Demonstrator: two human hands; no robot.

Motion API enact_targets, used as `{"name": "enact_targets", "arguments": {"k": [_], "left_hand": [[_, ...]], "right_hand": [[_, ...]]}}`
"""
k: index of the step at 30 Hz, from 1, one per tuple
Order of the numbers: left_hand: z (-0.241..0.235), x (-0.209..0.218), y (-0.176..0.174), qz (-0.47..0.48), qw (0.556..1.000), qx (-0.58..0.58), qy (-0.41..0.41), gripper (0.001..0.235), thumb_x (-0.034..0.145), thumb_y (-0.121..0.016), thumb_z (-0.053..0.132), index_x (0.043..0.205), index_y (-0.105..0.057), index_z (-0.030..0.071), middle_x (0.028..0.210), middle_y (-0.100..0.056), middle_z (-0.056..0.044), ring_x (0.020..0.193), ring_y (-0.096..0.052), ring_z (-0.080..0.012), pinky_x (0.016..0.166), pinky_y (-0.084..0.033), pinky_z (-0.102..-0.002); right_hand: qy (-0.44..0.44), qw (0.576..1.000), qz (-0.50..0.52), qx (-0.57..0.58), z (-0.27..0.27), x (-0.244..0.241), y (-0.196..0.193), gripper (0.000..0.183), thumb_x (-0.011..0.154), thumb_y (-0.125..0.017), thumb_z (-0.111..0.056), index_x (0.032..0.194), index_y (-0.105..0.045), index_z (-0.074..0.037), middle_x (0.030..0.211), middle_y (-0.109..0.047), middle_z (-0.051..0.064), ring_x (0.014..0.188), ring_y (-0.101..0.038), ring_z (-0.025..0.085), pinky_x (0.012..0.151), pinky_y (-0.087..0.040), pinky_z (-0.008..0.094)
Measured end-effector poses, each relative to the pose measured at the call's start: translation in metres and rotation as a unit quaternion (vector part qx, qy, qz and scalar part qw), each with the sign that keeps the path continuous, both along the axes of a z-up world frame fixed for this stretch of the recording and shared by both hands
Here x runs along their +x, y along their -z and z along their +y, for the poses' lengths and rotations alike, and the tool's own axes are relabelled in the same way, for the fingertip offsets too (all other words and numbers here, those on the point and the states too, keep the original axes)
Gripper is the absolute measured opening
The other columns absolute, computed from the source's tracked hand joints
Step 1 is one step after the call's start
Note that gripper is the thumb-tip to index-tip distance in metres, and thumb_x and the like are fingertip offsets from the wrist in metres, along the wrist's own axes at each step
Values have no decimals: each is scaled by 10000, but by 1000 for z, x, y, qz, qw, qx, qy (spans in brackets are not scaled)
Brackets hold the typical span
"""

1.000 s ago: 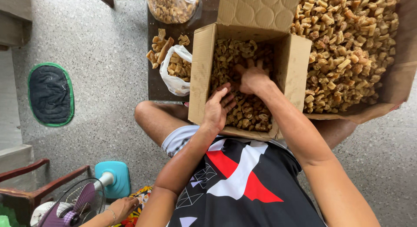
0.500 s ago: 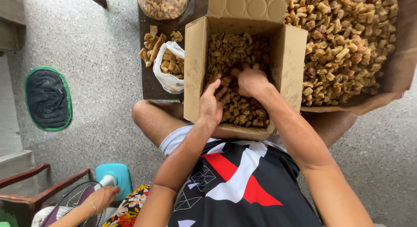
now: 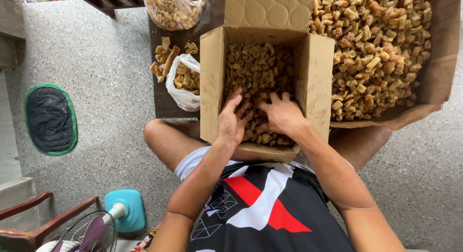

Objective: The person sits on the floor and repeatedly scoops dried fruit pieces from a large bag into a cardboard box. They use both hands to transfer the pieces, occasionally breaking up small clumps before placing them into the box.

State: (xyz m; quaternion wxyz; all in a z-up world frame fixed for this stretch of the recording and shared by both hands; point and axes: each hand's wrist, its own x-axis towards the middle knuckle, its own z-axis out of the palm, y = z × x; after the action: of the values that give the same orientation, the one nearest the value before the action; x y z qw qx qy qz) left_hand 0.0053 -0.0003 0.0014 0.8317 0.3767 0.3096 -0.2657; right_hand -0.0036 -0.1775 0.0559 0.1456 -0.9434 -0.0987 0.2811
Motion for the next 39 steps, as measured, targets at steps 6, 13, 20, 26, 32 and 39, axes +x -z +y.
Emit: {"name": "enact_targets", "arguments": {"k": [6, 13, 20, 26, 32, 39], "left_hand": [[1, 3, -3, -2, 1000, -1, 7, 483, 939, -609, 242, 1416, -581, 165, 1472, -520, -20, 1276, -485, -252, 1035, -433, -444], [1, 4, -4, 7, 995, -46, 88, 413, 978, -595, 264, 1351, -639, 92, 1231, -667, -76, 1132, -616, -225, 965, -496, -412], [1, 0, -10, -45, 999, 17, 19, 360, 970, -598, 208, 1305, -651, 87, 1259, -659, -35, 1118, -587, -180, 962, -507, -381], [-5, -5, -1, -106, 989, 99, 10, 358, 950, -603, 169, 1299, -634, 99, 1272, -632, 27, 1129, -552, -101, 967, -429, -299], [-2, -16, 9, -166, 984, 69, -15, 353, 970, -632, 109, 1312, -629, 22, 1267, -641, -40, 1163, -569, -120, 1054, -419, -288], [18, -33, -19, -66, 987, 54, 139, 496, 958, -619, 151, 1436, -521, 61, 1338, -570, -11, 1115, -535, -123, 920, -479, -298]], "right_hand": [[75, 980, -8, 185, -12, -6, 11, 353, 840, -761, -275, 1177, -713, -181, 1058, -657, 168, 971, -675, 356, 847, -585, 464], [312, 855, 133, 393, -7, -15, -23, 514, 848, -794, -255, 1347, -671, -253, 1026, -754, 59, 673, -642, 72, 566, -564, 259], [92, 977, -83, 176, -1, -11, -22, 1033, 686, -947, -371, 1515, -412, -66, 1234, -604, 271, 1065, -632, 419, 877, -564, 477], [14, 1000, -27, -1, 23, -15, -4, 1027, 558, -943, -368, 1438, -466, -141, 1275, -558, 217, 1110, -583, 471, 872, -551, 529], [2, 999, 42, 13, 24, -9, -6, 848, 618, -901, -322, 1341, -510, -111, 1164, -574, 248, 984, -658, 459, 807, -597, 518], [32, 992, 47, 112, 4, -29, 1, 643, 669, -851, -246, 1248, -585, -159, 1108, -598, 215, 938, -673, 431, 798, -590, 512]]}}
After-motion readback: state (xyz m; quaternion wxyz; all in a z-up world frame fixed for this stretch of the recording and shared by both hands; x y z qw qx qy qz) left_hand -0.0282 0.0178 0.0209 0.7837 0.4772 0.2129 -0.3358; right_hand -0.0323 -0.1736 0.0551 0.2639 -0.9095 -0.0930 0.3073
